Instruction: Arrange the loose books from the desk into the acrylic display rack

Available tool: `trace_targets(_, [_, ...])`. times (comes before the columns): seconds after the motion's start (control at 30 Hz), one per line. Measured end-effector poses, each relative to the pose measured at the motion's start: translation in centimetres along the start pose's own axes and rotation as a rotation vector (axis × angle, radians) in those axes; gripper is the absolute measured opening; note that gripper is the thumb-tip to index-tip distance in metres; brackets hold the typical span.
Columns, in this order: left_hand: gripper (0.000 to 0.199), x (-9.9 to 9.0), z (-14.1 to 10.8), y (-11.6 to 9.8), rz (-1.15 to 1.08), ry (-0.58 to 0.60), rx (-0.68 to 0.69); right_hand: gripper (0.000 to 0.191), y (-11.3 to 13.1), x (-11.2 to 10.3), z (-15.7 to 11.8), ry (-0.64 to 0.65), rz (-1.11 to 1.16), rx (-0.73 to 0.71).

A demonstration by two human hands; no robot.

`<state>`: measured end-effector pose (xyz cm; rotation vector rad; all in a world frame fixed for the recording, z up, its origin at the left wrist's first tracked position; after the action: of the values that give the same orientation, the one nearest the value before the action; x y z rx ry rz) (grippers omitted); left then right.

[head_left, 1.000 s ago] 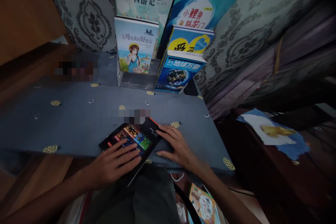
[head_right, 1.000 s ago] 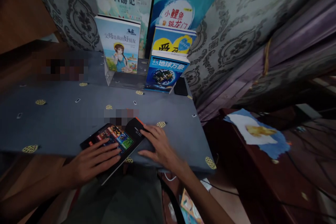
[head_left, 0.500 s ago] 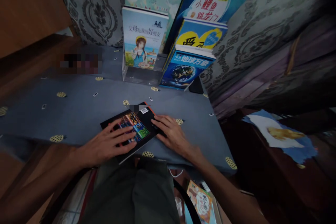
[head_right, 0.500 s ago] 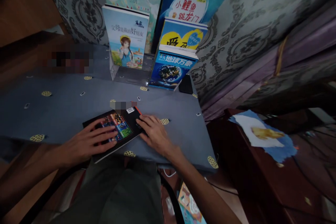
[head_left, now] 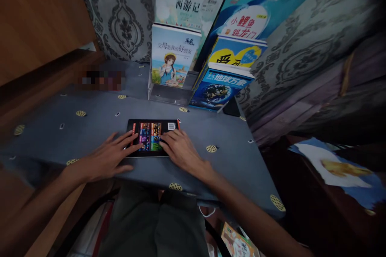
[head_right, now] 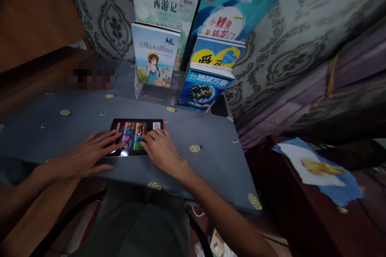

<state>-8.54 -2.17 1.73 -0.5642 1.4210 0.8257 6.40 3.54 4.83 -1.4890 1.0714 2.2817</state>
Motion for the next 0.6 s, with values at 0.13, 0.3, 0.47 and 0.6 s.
trace_targets(0.13, [0.044,-0.6,0.4,-0.1,-0.031,-0.008,-0.06,0.041,3.5,3.9,5.8,0.103,0.138,-0.167])
trace_targets(0.3, [0.038,-1.2,0.5,-0.4,-0.066,-0.004,-0.094,0.044,4.4,7.2,9.6,0.168,0.192,-0.174])
trace_targets(0.47, [0.041,-0.7,0.3,0.1,-0.058,-0.018,-0.083,0.045,2.9,6.7,8.2,0.144,0.184,-0.141])
trace_targets(0.6, [0.042,-0.3,0.3,0.5,-0.071,-0.046,-0.078,0.048,1.0,5.5,6.1,0.161,0.156,-0.073])
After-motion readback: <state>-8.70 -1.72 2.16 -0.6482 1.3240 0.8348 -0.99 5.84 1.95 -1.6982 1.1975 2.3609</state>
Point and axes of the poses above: each hand's wrist, its own z-axis towards the middle knuckle, its own x-axis out of the palm, y = z × x, the point moved 10 cm from there along z, towards the middle knuckle, and after that the axes turned 10 degrees about z, right-handed, at the moved point
